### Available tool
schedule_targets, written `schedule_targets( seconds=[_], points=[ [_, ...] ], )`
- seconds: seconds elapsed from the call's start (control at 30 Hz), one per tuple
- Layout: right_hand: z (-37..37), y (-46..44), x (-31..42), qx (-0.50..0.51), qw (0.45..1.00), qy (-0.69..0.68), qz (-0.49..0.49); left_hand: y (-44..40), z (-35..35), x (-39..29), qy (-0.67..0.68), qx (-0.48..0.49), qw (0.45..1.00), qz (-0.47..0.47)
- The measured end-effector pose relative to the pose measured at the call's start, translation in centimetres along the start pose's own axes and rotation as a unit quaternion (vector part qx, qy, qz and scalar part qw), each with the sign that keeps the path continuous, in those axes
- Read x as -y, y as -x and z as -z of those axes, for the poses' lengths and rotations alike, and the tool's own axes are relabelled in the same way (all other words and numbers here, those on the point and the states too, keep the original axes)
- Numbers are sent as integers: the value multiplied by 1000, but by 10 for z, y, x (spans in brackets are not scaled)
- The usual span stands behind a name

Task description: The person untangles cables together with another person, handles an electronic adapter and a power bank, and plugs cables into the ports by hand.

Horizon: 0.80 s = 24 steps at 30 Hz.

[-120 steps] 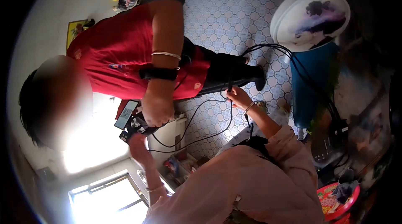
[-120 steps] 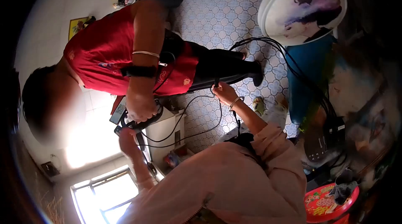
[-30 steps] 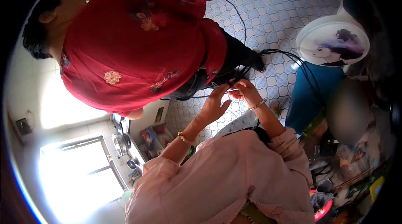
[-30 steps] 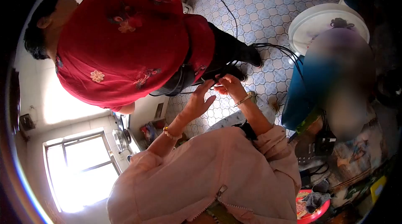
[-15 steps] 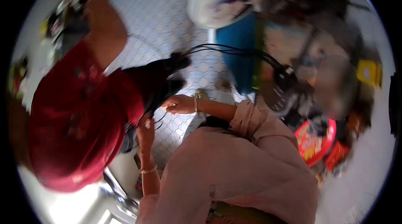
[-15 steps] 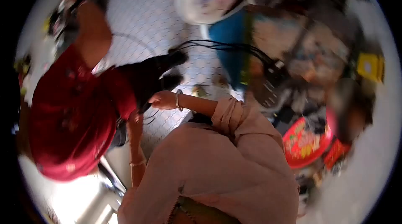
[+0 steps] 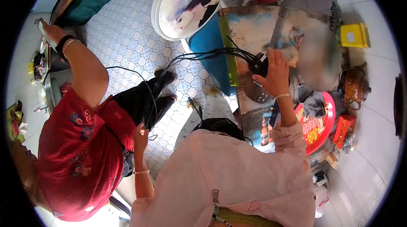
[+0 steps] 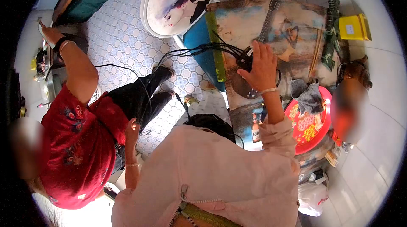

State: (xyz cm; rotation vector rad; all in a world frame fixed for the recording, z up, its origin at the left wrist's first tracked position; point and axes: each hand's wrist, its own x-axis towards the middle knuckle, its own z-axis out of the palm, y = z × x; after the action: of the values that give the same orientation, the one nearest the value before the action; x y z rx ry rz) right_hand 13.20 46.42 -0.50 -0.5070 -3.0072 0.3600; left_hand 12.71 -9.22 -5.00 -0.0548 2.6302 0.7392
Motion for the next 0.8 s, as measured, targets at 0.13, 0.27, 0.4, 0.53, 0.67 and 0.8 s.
schedule_targets(
  seconds=[0.13,0.27,0.4,0.53,0.67,0.8],
  points=[
    [-34,-10,-5,76,995,58,23,-8,-5,16,46,35,997,48],
    [-46,-20,-10,107,994,5,1,-4,-9,26,53,23,997,44],
    [-27,-22,-1,89,994,-62,17,1,-17,34,56,7,996,69],
    [8,-25,32,-5,989,-131,73,10,-20,30,59,-1,997,52],
    [24,-22,71,60,951,-295,74,19,-23,39,84,-12,993,88],
    [25,-18,107,88,908,-390,123,30,-19,31,85,-38,991,101]
  ],
)
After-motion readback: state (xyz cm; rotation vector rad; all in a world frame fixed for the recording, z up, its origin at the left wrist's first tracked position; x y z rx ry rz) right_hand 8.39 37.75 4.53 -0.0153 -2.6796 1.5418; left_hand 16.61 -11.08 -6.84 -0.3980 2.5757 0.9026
